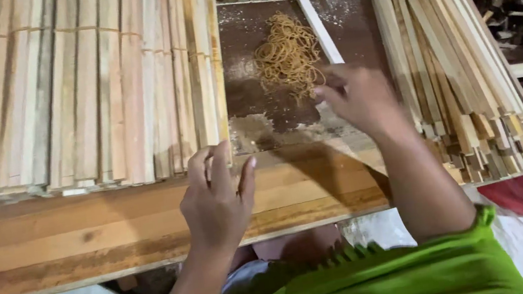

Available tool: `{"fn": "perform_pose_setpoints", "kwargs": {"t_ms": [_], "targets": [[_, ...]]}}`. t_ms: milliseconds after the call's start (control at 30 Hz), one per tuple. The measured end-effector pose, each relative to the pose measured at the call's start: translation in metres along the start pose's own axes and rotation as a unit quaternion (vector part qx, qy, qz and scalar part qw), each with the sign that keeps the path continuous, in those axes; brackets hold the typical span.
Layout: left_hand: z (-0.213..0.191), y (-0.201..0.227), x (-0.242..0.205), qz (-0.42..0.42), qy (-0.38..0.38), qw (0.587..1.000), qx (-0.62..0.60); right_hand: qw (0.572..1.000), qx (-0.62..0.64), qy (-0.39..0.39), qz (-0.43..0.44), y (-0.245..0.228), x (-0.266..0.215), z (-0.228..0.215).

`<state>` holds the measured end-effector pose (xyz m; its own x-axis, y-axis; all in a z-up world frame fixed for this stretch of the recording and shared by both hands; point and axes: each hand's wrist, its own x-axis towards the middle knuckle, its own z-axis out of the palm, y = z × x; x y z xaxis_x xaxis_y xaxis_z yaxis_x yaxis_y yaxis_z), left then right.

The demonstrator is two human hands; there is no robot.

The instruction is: Bundling thin wooden slats together using rubber bands

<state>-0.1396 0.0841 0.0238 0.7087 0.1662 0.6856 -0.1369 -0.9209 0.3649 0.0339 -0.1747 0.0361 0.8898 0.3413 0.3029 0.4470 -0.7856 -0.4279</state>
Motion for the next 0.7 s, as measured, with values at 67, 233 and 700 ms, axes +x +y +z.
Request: {"fn": "perform_pose_setpoints", "kwargs": {"t_ms": [67,233,700], "targets": [[0.019,0.008,0.001,0.027,0.001,0.999,-0.027,0.99,-0.132,0.034,0.045,0.036,-0.031,-0.019],[0.034,0.055,0.024,0.08,-0.078,0.98,-0.167,0.885,-0.426,0.096,0.159,0.149,-0.083,-0.017],[0.184,0.144,0.01,0.037,-0.264,0.906,-0.328,0.933,-0.257,0.119,0.223,0.137,-0.123,-0.009]]}}
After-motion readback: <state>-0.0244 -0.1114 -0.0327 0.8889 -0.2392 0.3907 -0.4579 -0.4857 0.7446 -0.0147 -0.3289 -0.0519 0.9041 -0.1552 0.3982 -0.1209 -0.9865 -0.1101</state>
